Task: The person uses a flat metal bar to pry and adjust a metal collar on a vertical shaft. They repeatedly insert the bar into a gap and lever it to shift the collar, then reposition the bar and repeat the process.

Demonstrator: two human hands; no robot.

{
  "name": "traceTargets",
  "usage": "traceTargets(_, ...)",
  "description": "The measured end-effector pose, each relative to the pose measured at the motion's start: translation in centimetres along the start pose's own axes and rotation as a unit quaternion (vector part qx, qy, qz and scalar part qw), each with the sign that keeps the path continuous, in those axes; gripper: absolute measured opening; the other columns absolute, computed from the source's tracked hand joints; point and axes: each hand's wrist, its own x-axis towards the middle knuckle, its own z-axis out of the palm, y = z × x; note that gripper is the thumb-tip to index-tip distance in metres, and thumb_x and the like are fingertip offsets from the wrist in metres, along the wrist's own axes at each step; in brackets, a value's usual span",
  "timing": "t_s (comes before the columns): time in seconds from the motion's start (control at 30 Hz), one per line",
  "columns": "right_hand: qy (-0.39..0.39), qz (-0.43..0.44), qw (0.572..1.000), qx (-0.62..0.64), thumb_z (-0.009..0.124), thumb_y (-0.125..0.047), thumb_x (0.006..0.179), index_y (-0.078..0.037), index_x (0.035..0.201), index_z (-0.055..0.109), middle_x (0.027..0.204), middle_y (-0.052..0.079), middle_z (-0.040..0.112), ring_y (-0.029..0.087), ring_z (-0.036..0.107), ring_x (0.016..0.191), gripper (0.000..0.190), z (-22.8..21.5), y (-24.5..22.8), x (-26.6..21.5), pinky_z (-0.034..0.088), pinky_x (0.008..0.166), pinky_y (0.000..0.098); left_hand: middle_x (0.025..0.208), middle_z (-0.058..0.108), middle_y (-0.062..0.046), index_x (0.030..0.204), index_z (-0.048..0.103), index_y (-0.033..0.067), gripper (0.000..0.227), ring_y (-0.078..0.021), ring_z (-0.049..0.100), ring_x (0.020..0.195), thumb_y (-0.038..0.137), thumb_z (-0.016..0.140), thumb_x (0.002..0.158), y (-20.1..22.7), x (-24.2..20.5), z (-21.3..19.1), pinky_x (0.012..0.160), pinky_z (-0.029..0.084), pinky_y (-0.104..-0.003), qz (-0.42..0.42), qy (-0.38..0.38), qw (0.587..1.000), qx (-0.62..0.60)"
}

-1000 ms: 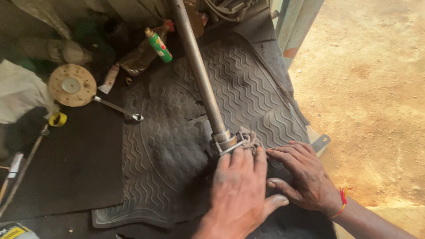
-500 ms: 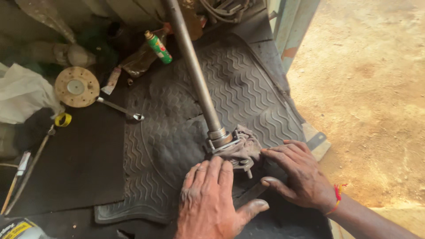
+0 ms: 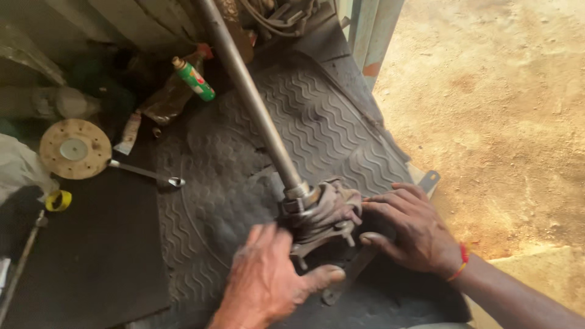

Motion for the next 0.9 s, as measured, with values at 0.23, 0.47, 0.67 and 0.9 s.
traceTargets(0.23,0.006,0.02,0.999,-0.049,0.081,-0.038,0.076,-0.011,0.117,0.067,0.111,0.009,0.071,0.029,0.065,0.106,0.051,0.3,-0.3,-0.1,0.042,0.107,0.0492,0.136,0.053,-0.031,0.135,0.047,-0.0162,0.132,-0.0462,0.044,0.135,0.097,0.057,0.068,-2.7,0.1,0.7,0.109,0.026,-0.06,0.208,0.057,0.977,-0.004)
traceTargets(0.47,0.025,0.011,0.998,-0.065,0.082,-0.04,0.074,-0.011,0.115,0.068,0.11,0.008,0.071,0.028,0.066,0.105,0.052,0.3,-0.7,0.4,0.044,0.105,0.0488,0.143,0.049,-0.029,0.144,0.044,-0.0066,0.129,-0.0454,0.039,0.14,0.093,0.059,0.064,-2.0,0.7,0.2,0.109,0.025,-0.056,0.143,0.01,0.989,-0.036)
traceTargets(0.67,0.021,0.012,0.997,-0.073,0.082,-0.041,0.076,-0.01,0.113,0.068,0.108,0.009,0.071,0.029,0.066,0.104,0.05,0.2,-0.7,0.2,0.044,0.104,0.0487,0.119,0.074,-0.016,0.123,0.073,0.0121,0.078,-0.0371,0.066,0.116,0.077,0.056,0.082,-1.6,2.5,0.9,0.097,0.05,-0.043,0.172,0.085,0.949,-0.25)
traceTargets(0.9,0.027,-0.002,0.999,-0.043,0.08,-0.037,0.078,-0.01,0.109,0.07,0.108,0.008,0.072,0.028,0.066,0.103,0.042,0.0,-0.5,0.2,0.043,0.104,0.0486,0.074,0.074,-0.015,0.092,0.08,0.008,0.046,-0.032,0.072,0.072,0.052,0.071,0.082,-1.2,3.5,2.1,0.067,0.054,-0.043,0.008,0.156,0.952,-0.263)
